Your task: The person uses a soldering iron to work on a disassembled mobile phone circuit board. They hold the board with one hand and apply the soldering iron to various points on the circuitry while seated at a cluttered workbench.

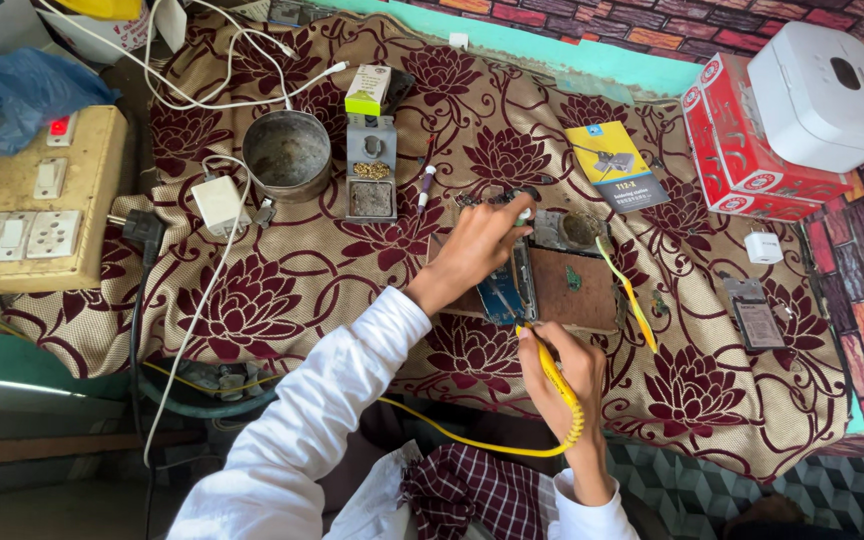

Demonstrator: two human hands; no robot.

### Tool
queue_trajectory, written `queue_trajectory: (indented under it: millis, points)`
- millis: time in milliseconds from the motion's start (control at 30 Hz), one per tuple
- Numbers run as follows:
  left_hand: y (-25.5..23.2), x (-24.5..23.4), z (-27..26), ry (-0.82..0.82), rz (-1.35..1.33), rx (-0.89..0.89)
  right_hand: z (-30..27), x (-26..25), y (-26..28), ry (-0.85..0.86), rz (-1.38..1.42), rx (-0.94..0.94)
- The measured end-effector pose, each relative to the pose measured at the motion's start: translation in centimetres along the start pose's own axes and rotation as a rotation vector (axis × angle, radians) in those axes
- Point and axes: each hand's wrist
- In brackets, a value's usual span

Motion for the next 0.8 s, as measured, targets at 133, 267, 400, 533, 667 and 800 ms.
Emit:
queue_trajectory:
  millis: [133, 267, 400, 533, 667, 800]
  points:
    - [0.8, 0.4, 0.1, 0.124, -0.044, -0.079, 0.7, -0.4, 0.3, 0.055, 0.024, 0.039]
    - [1.0, 0.6, 0.1, 0.172, -0.068, -0.116, 1.5, -0.8, 0.8, 0.104, 0.036, 0.118]
    - [0.6, 0.6, 0.0, 0.101, -0.022, -0.051, 2.3, -0.7, 1.4, 0.106, -0.024, 0.142]
    - [0.5, 0.8, 0.3, 0.156, 0.007, -0.096, 2.8, -0.2, 1.8, 0.115, -0.007, 0.128]
    - [0.7, 1.0, 0.7, 0.196, 0.013, -0.132, 2.6, 0.4, 1.8, 0.110, -0.034, 0.096]
    - [0.6, 0.7, 0.5, 0.111, 0.030, -0.076, 2.0, 0.7, 1.8, 0.094, -0.042, 0.075]
Point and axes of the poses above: each hand's wrist, its own z-axis towards the middle knuckle, its own x-axis out of the palm, y = z × x, and after that the axes turned 2 degrees about -z, right-handed
